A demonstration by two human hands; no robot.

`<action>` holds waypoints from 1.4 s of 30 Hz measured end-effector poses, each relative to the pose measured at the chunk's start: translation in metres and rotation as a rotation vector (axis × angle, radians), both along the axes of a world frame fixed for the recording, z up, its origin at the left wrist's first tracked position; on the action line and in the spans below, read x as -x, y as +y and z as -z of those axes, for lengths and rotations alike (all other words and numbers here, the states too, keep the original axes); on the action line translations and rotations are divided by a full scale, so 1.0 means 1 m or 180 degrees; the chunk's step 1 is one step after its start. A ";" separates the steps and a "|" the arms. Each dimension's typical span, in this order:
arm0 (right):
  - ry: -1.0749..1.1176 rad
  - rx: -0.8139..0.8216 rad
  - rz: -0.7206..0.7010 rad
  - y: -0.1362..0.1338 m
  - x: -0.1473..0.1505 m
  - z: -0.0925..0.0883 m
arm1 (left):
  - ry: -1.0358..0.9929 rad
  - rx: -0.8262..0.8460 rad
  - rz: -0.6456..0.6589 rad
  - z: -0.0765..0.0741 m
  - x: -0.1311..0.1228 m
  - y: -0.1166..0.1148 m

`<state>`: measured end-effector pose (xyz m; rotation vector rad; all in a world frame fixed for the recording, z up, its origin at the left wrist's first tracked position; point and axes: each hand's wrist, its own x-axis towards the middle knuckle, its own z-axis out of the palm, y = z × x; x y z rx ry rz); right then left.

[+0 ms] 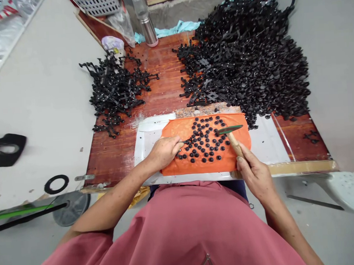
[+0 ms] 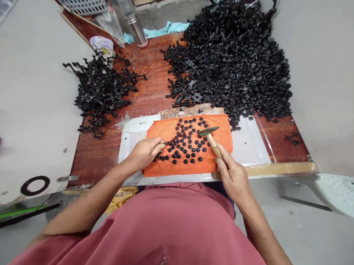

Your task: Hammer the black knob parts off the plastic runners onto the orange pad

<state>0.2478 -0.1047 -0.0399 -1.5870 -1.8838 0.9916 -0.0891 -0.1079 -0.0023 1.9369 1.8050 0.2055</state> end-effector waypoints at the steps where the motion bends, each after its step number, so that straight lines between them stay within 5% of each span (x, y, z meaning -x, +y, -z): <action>1: -0.0037 -0.0043 -0.0014 0.000 0.000 0.000 | 0.0016 -0.0009 0.0000 0.000 0.000 0.000; 12: -0.0481 -0.0618 -0.1302 0.005 0.039 -0.057 | -0.0255 -0.0119 0.0034 -0.001 0.001 0.005; 26: -0.1248 -0.0699 -0.1537 0.010 0.071 -0.051 | -0.0385 -0.0184 0.0060 0.010 0.003 0.005; 29: -0.0722 -0.0621 -0.1386 0.015 0.073 -0.055 | -0.0427 -0.0175 0.0127 0.009 0.004 0.006; 32: -0.0116 -0.0674 -0.0820 0.023 0.058 -0.061 | -0.0408 -0.0233 0.0109 -0.007 0.028 0.010; 38: 0.0007 -0.0407 -0.0004 0.033 0.016 -0.052 | 0.0898 -0.1719 -0.1109 -0.063 0.101 0.015; 40: 0.0130 -0.0201 -0.0038 0.033 0.021 -0.046 | 0.0934 -0.1808 -0.0831 -0.062 0.094 0.017; 42: 0.0218 -0.0051 -0.0227 0.034 0.037 -0.044 | 0.0492 -0.1438 0.0093 -0.047 0.068 0.021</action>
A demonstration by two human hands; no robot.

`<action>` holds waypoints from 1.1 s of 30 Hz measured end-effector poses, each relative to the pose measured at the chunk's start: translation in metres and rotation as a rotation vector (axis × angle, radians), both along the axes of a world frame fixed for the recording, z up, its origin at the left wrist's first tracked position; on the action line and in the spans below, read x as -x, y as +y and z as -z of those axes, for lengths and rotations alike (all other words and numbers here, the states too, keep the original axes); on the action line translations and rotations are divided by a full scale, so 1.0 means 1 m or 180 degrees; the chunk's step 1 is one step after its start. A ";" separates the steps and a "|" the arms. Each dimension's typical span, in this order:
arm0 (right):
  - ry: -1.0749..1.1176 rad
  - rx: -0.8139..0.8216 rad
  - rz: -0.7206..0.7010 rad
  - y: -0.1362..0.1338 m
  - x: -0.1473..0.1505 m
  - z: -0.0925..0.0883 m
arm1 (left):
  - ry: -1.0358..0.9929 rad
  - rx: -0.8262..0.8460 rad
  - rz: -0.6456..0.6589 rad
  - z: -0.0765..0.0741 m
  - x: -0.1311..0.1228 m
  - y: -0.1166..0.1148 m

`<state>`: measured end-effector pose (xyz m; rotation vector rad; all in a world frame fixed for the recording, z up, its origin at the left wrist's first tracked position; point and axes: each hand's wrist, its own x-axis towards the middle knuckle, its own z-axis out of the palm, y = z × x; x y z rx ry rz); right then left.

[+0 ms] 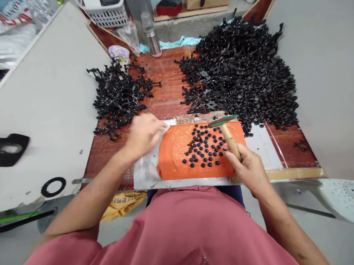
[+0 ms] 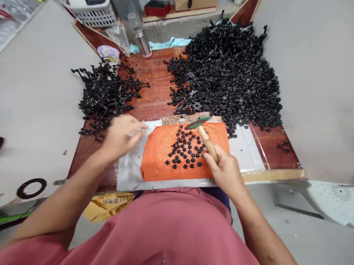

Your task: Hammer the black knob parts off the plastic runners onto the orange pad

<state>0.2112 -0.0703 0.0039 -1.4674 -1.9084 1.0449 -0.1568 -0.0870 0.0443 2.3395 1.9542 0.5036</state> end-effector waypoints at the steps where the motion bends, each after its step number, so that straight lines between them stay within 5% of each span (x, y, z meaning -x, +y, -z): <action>1: -0.0018 0.0032 -0.0114 0.001 0.009 0.000 | -0.0239 0.0342 0.0554 0.011 -0.016 0.002; 3: -0.0062 0.0028 -0.0312 0.003 0.025 -0.004 | -0.0518 0.0677 0.1035 0.035 -0.047 0.007; 8: 0.0005 -0.0034 -0.0340 0.005 0.031 -0.008 | -0.0626 0.0806 0.0996 0.065 -0.075 0.016; 17: 0.0112 0.0065 0.0221 -0.001 -0.004 0.016 | -0.0038 0.0907 -0.0119 0.056 -0.065 0.023; 20: 0.0156 0.0161 0.0484 -0.003 -0.018 0.026 | 0.0006 0.0576 0.0078 0.050 -0.069 0.016; 25: 0.0128 0.0297 0.0716 -0.004 -0.035 0.040 | -0.0106 0.0729 0.1201 0.051 -0.075 0.010; 33: 0.0282 0.0437 0.0643 -0.002 -0.041 0.054 | 0.0027 0.1071 0.0487 0.052 -0.076 0.024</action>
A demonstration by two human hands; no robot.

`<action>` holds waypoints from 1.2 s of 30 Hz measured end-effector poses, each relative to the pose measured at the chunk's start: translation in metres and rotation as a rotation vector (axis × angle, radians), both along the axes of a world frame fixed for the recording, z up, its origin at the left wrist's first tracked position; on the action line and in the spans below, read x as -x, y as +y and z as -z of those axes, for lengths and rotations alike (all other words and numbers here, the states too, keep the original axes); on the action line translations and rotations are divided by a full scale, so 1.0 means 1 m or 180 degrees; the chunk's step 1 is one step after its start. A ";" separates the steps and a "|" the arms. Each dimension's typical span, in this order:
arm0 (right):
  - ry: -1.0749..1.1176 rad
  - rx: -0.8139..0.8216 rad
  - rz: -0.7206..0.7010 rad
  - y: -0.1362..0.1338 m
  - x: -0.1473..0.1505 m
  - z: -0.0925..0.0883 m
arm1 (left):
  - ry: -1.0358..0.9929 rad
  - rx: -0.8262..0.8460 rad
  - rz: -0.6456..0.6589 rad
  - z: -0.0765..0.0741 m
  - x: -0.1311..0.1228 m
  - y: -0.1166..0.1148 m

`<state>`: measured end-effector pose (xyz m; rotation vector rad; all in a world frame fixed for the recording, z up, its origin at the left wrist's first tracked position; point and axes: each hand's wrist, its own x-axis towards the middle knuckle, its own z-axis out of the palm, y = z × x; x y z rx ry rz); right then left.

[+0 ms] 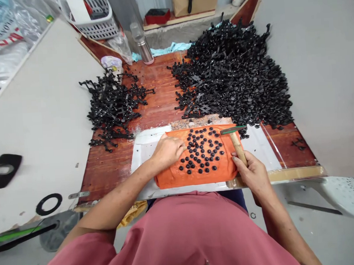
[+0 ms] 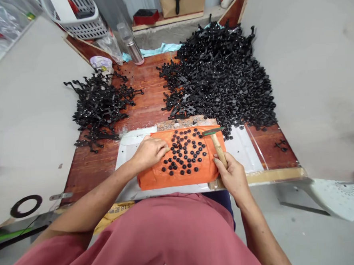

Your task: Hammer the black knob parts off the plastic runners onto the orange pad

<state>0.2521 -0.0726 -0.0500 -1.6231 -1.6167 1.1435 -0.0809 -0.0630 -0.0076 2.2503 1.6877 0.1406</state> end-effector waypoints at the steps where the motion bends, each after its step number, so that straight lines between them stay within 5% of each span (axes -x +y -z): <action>1: 0.0020 0.0007 0.0001 0.000 -0.001 0.001 | 0.0040 0.0030 -0.0044 -0.001 0.000 0.001; 8: 0.0168 0.0076 0.0106 0.001 -0.001 0.004 | -0.0122 -0.0483 -0.0423 -0.005 0.012 -0.006; 13: 0.0224 0.0234 0.0122 0.002 0.000 0.001 | -0.0815 -0.0339 -0.0010 -0.005 0.021 -0.033; 18: 0.0258 0.0255 0.0169 0.002 0.000 0.002 | -0.0507 -0.0413 0.0039 0.004 0.002 -0.048; 24: 0.0340 0.0155 0.0076 0.003 -0.001 0.008 | 0.0161 -0.0433 -0.0171 -0.001 -0.018 -0.038; 31: 0.0496 0.0169 0.0081 0.003 0.000 0.007 | -0.0188 -0.0256 -0.0197 -0.020 -0.015 -0.017; 36: 0.0501 0.0264 0.0087 0.004 -0.001 0.007 | 0.0009 -0.0275 -0.0135 -0.019 -0.018 -0.001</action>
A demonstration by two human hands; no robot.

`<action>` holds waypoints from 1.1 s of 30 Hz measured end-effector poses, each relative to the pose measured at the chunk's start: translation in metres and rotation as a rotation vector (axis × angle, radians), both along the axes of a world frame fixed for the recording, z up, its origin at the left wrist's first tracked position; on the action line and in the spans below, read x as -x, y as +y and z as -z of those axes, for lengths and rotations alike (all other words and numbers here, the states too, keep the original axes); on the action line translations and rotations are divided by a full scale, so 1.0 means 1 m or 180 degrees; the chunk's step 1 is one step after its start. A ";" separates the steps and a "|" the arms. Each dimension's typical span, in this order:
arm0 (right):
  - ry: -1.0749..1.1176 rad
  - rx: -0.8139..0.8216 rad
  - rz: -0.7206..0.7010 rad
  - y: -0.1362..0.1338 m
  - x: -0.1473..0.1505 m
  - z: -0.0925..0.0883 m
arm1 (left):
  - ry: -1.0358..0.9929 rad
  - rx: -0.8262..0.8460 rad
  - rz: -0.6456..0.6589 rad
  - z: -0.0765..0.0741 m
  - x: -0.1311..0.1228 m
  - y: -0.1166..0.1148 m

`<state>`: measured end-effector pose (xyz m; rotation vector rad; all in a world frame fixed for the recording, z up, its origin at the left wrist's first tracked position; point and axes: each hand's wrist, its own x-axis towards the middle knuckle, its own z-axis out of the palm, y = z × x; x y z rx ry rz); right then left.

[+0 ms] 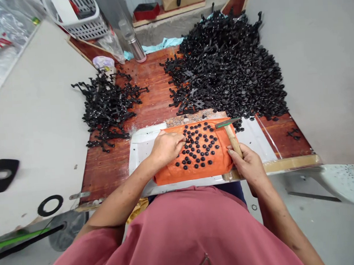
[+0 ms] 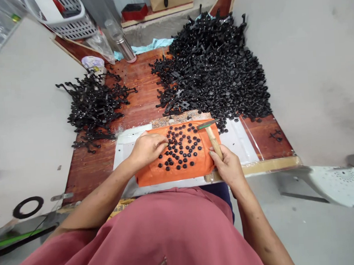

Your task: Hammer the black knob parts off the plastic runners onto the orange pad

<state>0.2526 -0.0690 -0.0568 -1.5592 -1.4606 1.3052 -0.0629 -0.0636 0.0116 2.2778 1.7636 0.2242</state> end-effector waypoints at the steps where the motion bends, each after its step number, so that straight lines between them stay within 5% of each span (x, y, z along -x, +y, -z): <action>1: 0.0005 0.0013 0.0000 0.000 0.000 0.000 | 0.0054 0.0044 0.0043 0.001 -0.001 0.002; 10: 0.0094 0.0033 -0.0007 -0.001 0.000 0.001 | 0.0983 -0.0018 0.0224 -0.005 0.010 0.007; 18: 0.0135 0.0067 -0.0008 -0.001 0.001 -0.002 | 0.0265 -0.0233 0.0641 -0.001 0.010 0.010; 25: 0.0029 0.0009 0.0018 -0.002 0.001 -0.002 | 0.0418 -0.0483 0.1034 0.008 0.025 -0.002; 33: 0.0051 -0.0023 0.0059 -0.002 0.003 -0.005 | 0.0680 -0.0714 0.1247 0.000 0.034 -0.017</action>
